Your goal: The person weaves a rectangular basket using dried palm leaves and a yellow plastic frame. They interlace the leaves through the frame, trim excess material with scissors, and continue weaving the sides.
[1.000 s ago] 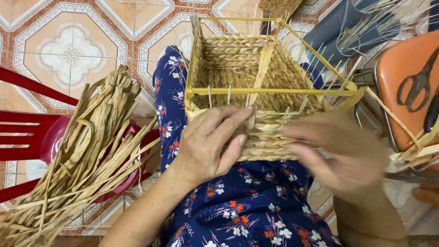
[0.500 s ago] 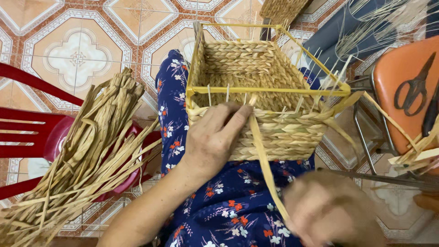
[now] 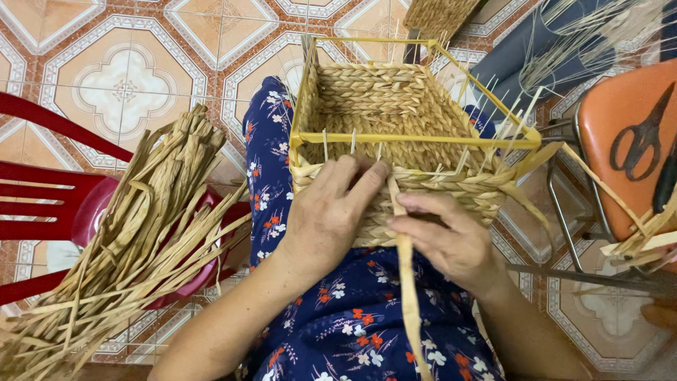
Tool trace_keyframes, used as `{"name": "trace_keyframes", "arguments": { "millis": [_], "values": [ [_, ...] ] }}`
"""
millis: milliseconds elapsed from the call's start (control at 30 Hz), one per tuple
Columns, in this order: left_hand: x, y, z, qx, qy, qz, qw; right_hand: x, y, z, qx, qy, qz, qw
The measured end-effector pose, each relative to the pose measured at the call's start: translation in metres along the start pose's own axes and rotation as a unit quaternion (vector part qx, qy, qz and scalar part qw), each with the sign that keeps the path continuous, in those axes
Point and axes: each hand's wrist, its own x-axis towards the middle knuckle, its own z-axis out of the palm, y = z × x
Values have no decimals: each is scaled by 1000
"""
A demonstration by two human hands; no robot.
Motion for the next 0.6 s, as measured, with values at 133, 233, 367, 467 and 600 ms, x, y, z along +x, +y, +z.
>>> {"name": "trace_keyframes", "arguments": {
  "millis": [133, 233, 367, 467, 600],
  "values": [
    [1, 1, 5, 27, -4, 1, 1000, -17, 19, -13, 99, 106, 38, 989],
    [2, -1, 9, 24, -10, -11, 1000, -17, 13, -12, 94, 105, -10, 990],
    [0, -10, 12, -7, 25, 19, 1000, -4, -14, -12, 206, 81, 33, 975],
    [0, -12, 13, -48, 57, 17, 997, 22, -14, -16, 353, 63, 13, 933],
    [1, -3, 21, -12, 90, -23, 996, 68, 1, -23, 333, 108, 17, 937]
  ]
}}
